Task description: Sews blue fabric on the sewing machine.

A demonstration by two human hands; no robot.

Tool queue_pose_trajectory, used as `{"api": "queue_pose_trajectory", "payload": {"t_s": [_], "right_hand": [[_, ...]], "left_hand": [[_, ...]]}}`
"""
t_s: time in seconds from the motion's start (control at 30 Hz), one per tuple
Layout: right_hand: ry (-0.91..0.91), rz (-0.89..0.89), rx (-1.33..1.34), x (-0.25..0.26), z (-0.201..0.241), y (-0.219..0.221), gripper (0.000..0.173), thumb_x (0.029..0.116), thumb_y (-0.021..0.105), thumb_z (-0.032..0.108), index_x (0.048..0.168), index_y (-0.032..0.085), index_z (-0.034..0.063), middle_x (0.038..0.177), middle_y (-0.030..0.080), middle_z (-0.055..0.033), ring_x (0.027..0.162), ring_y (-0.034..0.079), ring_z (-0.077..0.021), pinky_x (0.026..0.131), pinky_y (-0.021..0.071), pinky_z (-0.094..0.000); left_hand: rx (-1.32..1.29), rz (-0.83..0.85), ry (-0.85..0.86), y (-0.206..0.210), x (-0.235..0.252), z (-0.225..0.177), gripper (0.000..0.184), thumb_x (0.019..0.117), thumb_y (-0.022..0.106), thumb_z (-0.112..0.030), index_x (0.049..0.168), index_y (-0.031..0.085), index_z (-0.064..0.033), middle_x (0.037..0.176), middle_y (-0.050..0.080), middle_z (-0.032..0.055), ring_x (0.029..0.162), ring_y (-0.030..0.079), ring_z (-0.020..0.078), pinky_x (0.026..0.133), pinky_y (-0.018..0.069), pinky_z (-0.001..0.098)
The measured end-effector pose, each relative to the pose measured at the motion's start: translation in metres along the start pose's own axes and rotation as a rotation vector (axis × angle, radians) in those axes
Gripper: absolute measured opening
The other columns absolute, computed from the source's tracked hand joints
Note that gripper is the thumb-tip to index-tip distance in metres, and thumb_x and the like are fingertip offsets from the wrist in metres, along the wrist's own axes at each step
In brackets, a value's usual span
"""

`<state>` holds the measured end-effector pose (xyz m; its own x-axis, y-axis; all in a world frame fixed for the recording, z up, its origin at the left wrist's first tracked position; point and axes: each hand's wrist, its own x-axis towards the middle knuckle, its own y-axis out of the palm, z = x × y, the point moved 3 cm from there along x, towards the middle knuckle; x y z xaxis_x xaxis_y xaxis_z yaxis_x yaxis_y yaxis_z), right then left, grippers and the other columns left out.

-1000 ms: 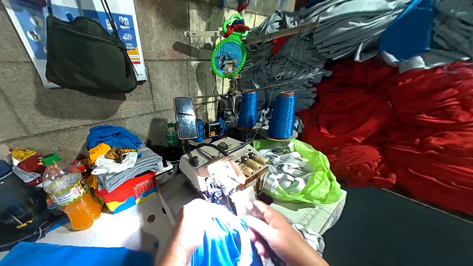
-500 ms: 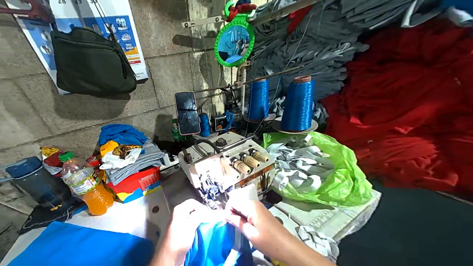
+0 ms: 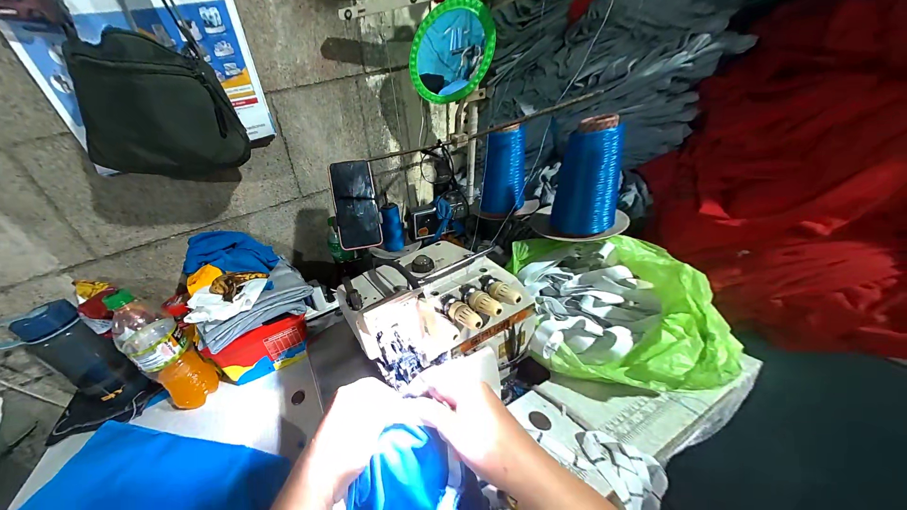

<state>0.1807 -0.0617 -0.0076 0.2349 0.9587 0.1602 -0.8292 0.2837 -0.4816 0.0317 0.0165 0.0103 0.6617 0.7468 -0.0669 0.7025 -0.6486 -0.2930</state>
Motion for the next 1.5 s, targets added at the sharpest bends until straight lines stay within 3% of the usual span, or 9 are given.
{"api": "queue_pose_trajectory", "payload": {"t_s": [0.07,0.13,0.2,0.33,0.53,1.2,1.33,1.43,1.5], "right_hand": [[0.053,-0.05,0.061,-0.008,0.006,-0.005,0.028,0.1015,0.052,0.017,0.124,0.061,0.002,0.075,0.062,-0.0023,0.056,0.06,-0.0085,0.056,0.0543,-0.0263],[-0.022,-0.093,0.17,-0.021,0.01,-0.004,0.023,0.1022,0.043,0.012,0.12,0.054,0.0034,0.073,0.062,0.0009,0.051,0.061,-0.0062,0.05,0.0551,-0.0238],[-0.062,0.025,0.318,-0.032,0.016,0.001,0.021,0.1042,0.038,0.01,0.118,0.053,0.0038,0.073,0.063,0.0021,0.052,0.061,-0.007,0.05,0.0557,-0.0256],[0.092,0.228,0.493,-0.03,0.006,0.023,0.027,0.1052,0.039,0.011,0.129,0.051,0.0049,0.074,0.065,0.0011,0.053,0.062,-0.0084,0.049,0.0544,-0.0247],[0.213,0.285,0.714,-0.021,-0.002,0.028,0.014,0.106,0.041,0.012,0.11,0.054,0.0097,0.069,0.066,-0.002,0.048,0.061,-0.0099,0.044,0.0518,-0.0227],[0.324,0.375,0.753,-0.016,0.001,0.025,0.013,0.1081,0.04,0.014,0.106,0.052,0.0097,0.066,0.063,-0.0044,0.047,0.062,-0.0126,0.042,0.0517,-0.0237],[0.194,0.211,0.684,-0.019,0.003,0.031,0.013,0.1083,0.041,0.017,0.107,0.052,0.0096,0.067,0.063,-0.0008,0.045,0.058,-0.0094,0.042,0.0508,-0.0222],[0.081,0.026,0.684,-0.016,0.004,0.029,0.016,0.1071,0.042,0.015,0.099,0.055,0.0089,0.065,0.063,0.0014,0.043,0.058,-0.0079,0.04,0.0512,-0.0223],[0.065,0.021,0.715,-0.014,0.005,0.021,0.019,0.1059,0.041,0.012,0.095,0.056,0.0096,0.064,0.063,0.0009,0.043,0.058,-0.0084,0.041,0.0522,-0.0225]], "left_hand": [[-0.087,-0.029,0.013,0.0,0.0,0.0,0.005,0.0911,0.066,-0.006,0.088,0.066,-0.0102,0.078,0.066,-0.0069,0.076,0.064,0.0019,0.073,0.0545,0.0225],[-0.131,-0.027,0.036,-0.002,0.0,0.002,0.009,0.0917,0.063,-0.004,0.087,0.067,-0.0106,0.076,0.066,-0.0078,0.074,0.064,0.0011,0.072,0.0549,0.022],[-0.153,-0.009,0.044,-0.002,0.003,0.004,0.012,0.0918,0.061,-0.004,0.085,0.068,-0.0112,0.075,0.067,-0.0079,0.074,0.065,0.0017,0.072,0.0552,0.0227],[-0.177,0.03,0.043,-0.001,0.002,0.006,0.016,0.0932,0.058,-0.006,0.082,0.067,-0.0122,0.074,0.068,-0.0064,0.072,0.066,0.0038,0.071,0.0552,0.024],[-0.193,0.026,-0.027,-0.001,0.002,0.009,0.011,0.0934,0.059,-0.007,0.086,0.066,-0.0094,0.073,0.066,-0.003,0.071,0.065,0.0065,0.069,0.0555,0.0262],[-0.124,-0.023,0.012,-0.001,-0.001,0.01,0.015,0.0963,0.058,-0.007,0.084,0.067,-0.0097,0.072,0.063,-0.0051,0.07,0.062,0.0041,0.068,0.0532,0.0232],[-0.15,0.013,-0.002,-0.001,-0.002,0.007,0.012,0.0941,0.057,-0.006,0.085,0.064,-0.0114,0.073,0.064,-0.0054,0.07,0.063,0.0039,0.068,0.0541,0.0236],[-0.137,0.0,-0.002,0.0,-0.003,0.008,0.01,0.0941,0.06,-0.007,0.087,0.066,-0.0101,0.077,0.064,-0.005,0.074,0.063,0.0041,0.072,0.0536,0.0237],[-0.177,-0.028,-0.006,-0.001,-0.003,0.008,0.008,0.094,0.062,-0.008,0.088,0.067,-0.0086,0.077,0.066,-0.0036,0.075,0.065,0.0052,0.072,0.055,0.0246]]}}
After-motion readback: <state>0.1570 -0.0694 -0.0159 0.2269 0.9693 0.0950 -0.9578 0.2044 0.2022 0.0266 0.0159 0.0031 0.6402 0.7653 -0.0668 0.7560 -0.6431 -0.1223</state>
